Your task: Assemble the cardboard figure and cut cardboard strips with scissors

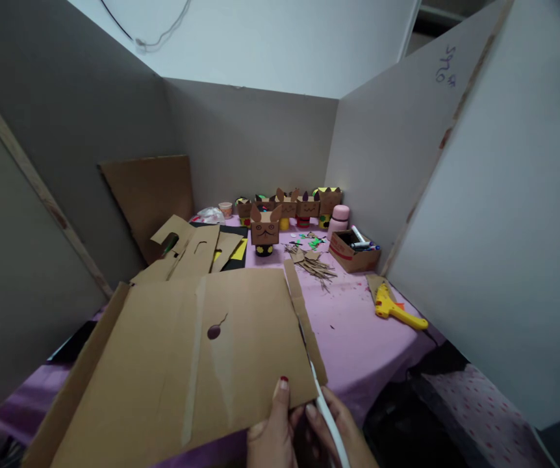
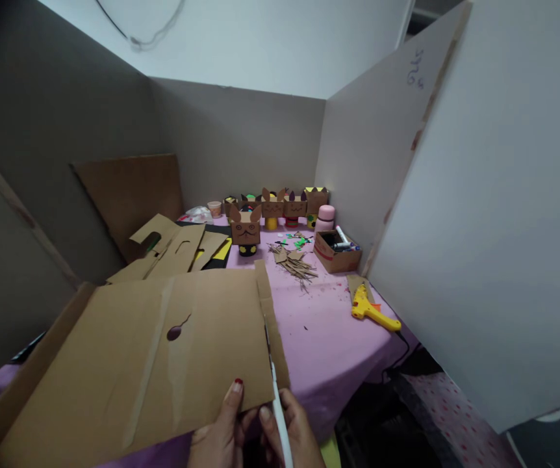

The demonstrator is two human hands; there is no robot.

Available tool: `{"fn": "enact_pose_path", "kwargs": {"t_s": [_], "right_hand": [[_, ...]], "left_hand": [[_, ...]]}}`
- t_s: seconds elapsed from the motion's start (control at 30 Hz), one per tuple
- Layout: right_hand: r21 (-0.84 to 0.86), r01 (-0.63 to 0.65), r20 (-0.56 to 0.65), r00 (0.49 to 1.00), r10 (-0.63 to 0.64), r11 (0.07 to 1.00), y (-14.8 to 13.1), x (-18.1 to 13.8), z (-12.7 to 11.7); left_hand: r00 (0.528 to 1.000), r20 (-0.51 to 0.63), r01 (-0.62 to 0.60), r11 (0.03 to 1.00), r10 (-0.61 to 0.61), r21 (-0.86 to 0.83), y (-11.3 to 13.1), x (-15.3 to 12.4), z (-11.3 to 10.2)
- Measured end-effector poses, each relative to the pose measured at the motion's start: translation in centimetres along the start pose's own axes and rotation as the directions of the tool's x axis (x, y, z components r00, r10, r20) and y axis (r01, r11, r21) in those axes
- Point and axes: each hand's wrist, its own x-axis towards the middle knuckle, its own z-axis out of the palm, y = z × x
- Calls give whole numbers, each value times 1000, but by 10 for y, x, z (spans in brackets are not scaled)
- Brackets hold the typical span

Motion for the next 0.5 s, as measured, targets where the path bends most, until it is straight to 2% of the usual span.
{"fn": "enact_pose_path", "kwargs": {"t_s": [0.17,0.27,0.37,0.5], "right_hand": [[43,64,-47,997,-62,997,3,3,4],[57,67,-79,995,-62,996,4,3,5],[88,-4,-80,997,11,996,5,1,4],[221,-131,-42,989,143,967,9,-6,4]], "left_hand": [[998,17,-50,979,55,-197,4,-1,1],[997,40,-56,969,67,-243,7,-3,2],[997,41,-58,977,68,-204,8,-6,2],[998,57,-6,990,14,-139,7,-8,3]]}}
